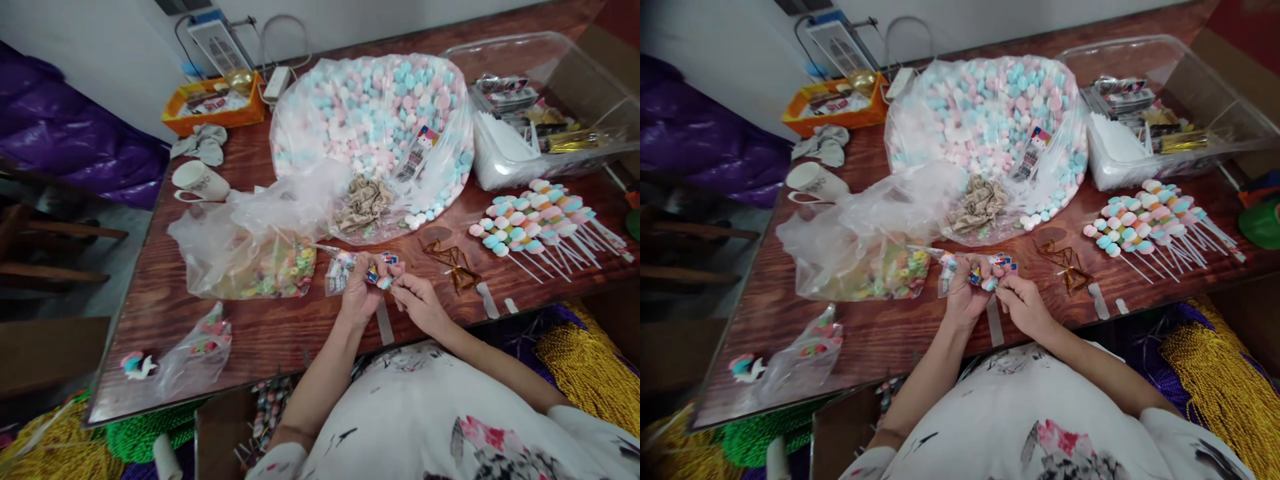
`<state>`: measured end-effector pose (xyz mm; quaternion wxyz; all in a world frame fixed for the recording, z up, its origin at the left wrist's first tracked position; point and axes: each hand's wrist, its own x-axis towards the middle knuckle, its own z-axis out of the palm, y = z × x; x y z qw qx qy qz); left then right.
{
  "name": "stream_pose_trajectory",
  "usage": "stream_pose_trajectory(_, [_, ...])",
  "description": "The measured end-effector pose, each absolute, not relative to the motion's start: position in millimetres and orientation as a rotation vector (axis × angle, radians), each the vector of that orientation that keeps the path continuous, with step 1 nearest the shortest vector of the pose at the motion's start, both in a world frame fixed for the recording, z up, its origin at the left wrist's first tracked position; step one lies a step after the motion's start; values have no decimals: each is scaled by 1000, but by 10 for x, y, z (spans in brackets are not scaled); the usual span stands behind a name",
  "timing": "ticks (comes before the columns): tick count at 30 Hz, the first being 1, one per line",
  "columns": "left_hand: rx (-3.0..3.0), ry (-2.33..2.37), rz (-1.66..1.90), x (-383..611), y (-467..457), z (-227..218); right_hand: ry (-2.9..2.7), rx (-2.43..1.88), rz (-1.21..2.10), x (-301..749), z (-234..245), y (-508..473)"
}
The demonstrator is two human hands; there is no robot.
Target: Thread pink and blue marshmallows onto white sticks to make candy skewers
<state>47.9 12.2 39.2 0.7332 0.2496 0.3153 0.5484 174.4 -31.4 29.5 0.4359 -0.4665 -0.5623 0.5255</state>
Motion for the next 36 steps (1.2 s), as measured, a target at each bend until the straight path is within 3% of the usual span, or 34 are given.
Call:
stream_pose_trajectory(5, [435, 710, 1355, 333, 157, 415, -1476, -1169, 1229, 1810, 258, -323])
stream_pose_trajectory(14, [339, 676, 1334, 238, 260, 412, -2023, -1247, 311, 1962, 182, -380])
stream_pose_trajectory(20, [184, 713, 1314, 291, 293, 380, -2128, -1216, 102, 2004, 206, -355])
stream_pose_trajectory(28, [441, 650, 1412, 423, 171, 418, -2029, -1192, 501, 1774, 219, -422])
stream_pose_trajectory(33, [434, 635, 1355, 351, 169, 446, -1766, -1227, 971, 1770, 215, -353])
stream_pose_trajectory(36, [447, 656, 1346, 346, 164, 439, -1737, -1233, 1048, 1788, 212, -324])
